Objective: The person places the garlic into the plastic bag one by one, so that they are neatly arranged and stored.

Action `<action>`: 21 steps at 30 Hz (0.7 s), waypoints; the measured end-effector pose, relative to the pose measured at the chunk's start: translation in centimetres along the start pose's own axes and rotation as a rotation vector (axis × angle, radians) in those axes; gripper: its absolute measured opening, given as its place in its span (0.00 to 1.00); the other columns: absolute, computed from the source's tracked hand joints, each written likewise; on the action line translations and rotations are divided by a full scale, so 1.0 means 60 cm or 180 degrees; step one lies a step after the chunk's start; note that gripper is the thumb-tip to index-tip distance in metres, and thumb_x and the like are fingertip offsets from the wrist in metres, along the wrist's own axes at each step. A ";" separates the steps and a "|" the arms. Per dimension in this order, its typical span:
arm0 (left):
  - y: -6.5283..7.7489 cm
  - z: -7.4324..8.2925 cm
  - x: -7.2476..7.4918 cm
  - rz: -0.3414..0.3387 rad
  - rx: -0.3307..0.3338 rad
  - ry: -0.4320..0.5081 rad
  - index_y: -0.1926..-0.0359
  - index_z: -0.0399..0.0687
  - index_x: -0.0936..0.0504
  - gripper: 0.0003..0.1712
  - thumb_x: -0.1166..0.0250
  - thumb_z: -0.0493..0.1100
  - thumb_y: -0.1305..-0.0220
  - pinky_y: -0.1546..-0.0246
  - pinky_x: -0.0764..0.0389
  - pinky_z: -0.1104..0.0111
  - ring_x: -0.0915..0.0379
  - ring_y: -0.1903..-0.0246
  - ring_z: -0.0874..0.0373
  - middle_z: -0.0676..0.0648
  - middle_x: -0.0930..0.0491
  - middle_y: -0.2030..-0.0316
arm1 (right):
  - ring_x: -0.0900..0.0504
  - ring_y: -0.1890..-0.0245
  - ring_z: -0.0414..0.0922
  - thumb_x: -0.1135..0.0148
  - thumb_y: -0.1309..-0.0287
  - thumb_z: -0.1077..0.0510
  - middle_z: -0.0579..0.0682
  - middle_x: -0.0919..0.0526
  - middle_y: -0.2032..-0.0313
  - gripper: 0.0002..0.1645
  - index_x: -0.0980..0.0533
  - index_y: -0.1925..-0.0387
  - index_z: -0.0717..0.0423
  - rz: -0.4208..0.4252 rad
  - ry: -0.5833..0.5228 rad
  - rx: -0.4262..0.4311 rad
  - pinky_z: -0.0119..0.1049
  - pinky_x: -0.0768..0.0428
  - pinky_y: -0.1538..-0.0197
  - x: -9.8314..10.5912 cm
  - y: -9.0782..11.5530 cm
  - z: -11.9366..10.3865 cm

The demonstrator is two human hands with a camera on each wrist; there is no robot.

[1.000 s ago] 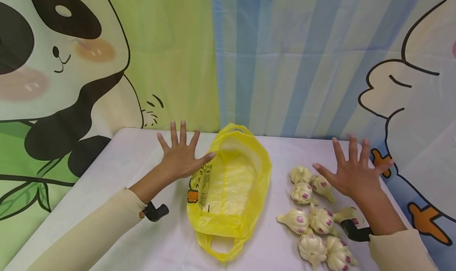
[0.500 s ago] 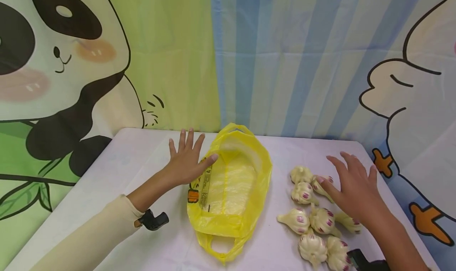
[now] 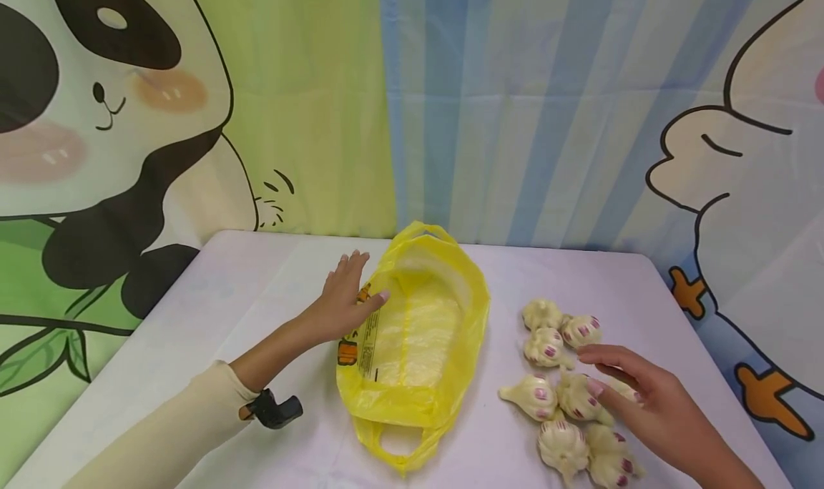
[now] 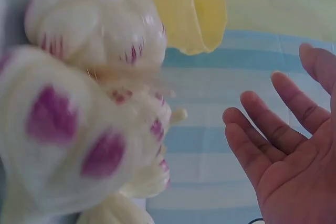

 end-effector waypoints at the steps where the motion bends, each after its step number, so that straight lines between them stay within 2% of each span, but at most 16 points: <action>1: 0.000 0.000 -0.003 -0.0012 -0.0004 0.0057 0.23 0.41 0.58 0.50 0.47 0.64 0.30 0.32 0.68 0.44 0.77 0.27 0.43 0.36 0.64 0.25 | 0.32 0.48 0.21 0.36 0.38 0.65 0.41 0.24 0.47 0.21 0.24 0.44 0.51 -0.0074 -0.0029 -0.0051 0.20 0.24 0.58 -0.006 0.005 0.000; 4: 0.005 -0.001 -0.010 -0.0032 0.0089 0.0292 0.23 0.42 0.59 0.48 0.45 0.59 0.30 0.31 0.62 0.45 0.74 0.27 0.44 0.38 0.64 0.25 | 0.30 0.51 0.23 0.36 0.37 0.61 0.44 0.22 0.48 0.18 0.24 0.45 0.51 -0.0301 -0.0066 -0.0320 0.30 0.19 0.60 -0.026 0.020 0.006; 7: 0.010 -0.004 -0.015 -0.0034 0.0212 0.0464 0.23 0.46 0.60 0.48 0.45 0.58 0.30 0.31 0.55 0.46 0.72 0.26 0.47 0.42 0.63 0.24 | 0.27 0.53 0.24 0.35 0.37 0.56 0.50 0.22 0.48 0.19 0.24 0.46 0.53 -0.0419 -0.0064 -0.0556 0.32 0.19 0.60 -0.044 0.040 0.015; 12: 0.016 -0.009 -0.022 -0.0051 0.0348 0.0721 0.22 0.51 0.62 0.49 0.43 0.59 0.31 0.32 0.49 0.47 0.62 0.27 0.49 0.44 0.58 0.24 | 0.28 0.51 0.23 0.33 0.39 0.57 0.49 0.21 0.48 0.21 0.24 0.45 0.51 -0.0255 -0.0027 -0.0516 0.28 0.20 0.59 -0.055 0.073 0.023; 16: 0.022 -0.014 -0.025 -0.0058 0.0431 0.0866 0.22 0.55 0.63 0.49 0.42 0.58 0.31 0.34 0.43 0.47 0.53 0.29 0.48 0.44 0.53 0.25 | 0.33 0.48 0.19 0.32 0.41 0.57 0.47 0.22 0.47 0.24 0.24 0.43 0.49 -0.0236 -0.0245 -0.0545 0.28 0.20 0.57 -0.068 0.089 0.029; 21: 0.030 -0.023 -0.029 -0.0005 0.0551 0.0969 0.22 0.56 0.63 0.48 0.42 0.56 0.31 0.37 0.40 0.45 0.48 0.30 0.44 0.41 0.48 0.27 | 0.32 0.47 0.20 0.30 0.44 0.59 0.48 0.24 0.44 0.26 0.25 0.42 0.54 -0.0261 -0.0478 -0.0529 0.26 0.21 0.55 -0.083 0.099 0.028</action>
Point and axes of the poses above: each hand's wrist, its own y-axis away from the middle knuckle, its own x-axis out of the back of the hand, z = x × y, the point moved 7 cm from there along -y, towards the middle knuckle
